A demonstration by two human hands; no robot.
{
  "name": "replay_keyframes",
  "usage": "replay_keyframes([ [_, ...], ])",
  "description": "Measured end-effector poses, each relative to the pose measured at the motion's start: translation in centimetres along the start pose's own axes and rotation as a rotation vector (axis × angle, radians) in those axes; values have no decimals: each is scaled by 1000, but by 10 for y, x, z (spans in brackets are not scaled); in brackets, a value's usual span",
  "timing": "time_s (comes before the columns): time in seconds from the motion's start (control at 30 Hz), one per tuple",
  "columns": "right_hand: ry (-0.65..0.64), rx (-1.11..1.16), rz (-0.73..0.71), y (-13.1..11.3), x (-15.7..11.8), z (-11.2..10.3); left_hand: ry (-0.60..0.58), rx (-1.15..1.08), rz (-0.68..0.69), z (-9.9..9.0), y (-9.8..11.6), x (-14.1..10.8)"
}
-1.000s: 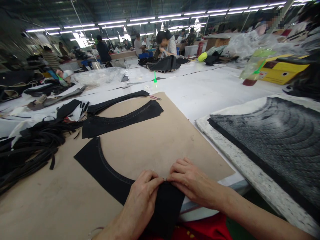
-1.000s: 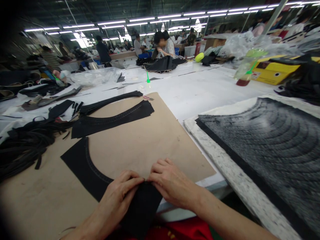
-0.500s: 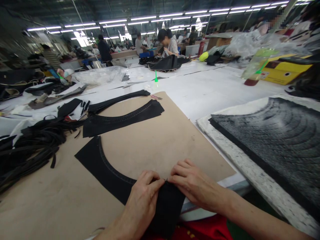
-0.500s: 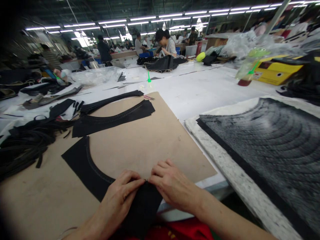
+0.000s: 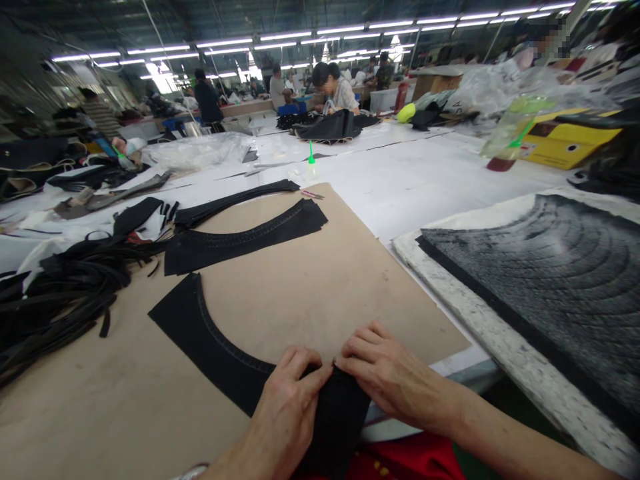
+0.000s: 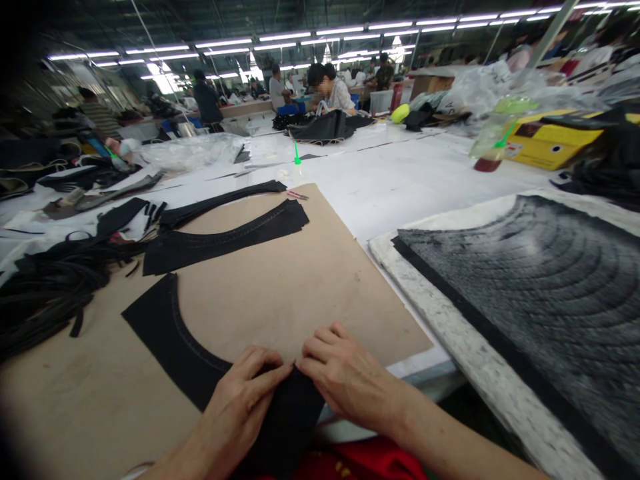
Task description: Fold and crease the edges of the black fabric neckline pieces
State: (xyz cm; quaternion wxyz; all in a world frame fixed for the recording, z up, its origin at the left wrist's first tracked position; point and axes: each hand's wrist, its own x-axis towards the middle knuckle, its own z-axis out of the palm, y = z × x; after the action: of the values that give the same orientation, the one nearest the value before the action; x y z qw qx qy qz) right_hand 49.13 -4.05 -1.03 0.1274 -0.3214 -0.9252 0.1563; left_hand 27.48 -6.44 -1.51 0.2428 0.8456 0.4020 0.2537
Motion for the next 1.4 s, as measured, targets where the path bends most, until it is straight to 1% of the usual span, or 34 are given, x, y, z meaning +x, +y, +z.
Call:
replay_keyframes([
  [0.27,25,-8,-20,1,-3,3,-20,2,2,2,-1,-2],
  [0.4,30,-28,-42,1,-6,5,-38,13,36,3,-3,-4],
  [0.57,42,-28,-61,1,-10,4,-20,29,72,5,-2,-4],
  [0.73,45,-38,-49,1,-12,3,-1,57,86,7,-3,-6],
  [0.9,46,-37,-41,2,-14,5,-23,97,83,8,-4,-7],
  [1.0,57,8,-15,2,-15,3,-31,112,87,8,-4,-6],
  [1.2,77,163,104,-2,-13,-6,-6,142,108,8,-4,-6],
  [1.4,58,177,118,-2,-15,-7,1,148,109,8,-4,-6],
])
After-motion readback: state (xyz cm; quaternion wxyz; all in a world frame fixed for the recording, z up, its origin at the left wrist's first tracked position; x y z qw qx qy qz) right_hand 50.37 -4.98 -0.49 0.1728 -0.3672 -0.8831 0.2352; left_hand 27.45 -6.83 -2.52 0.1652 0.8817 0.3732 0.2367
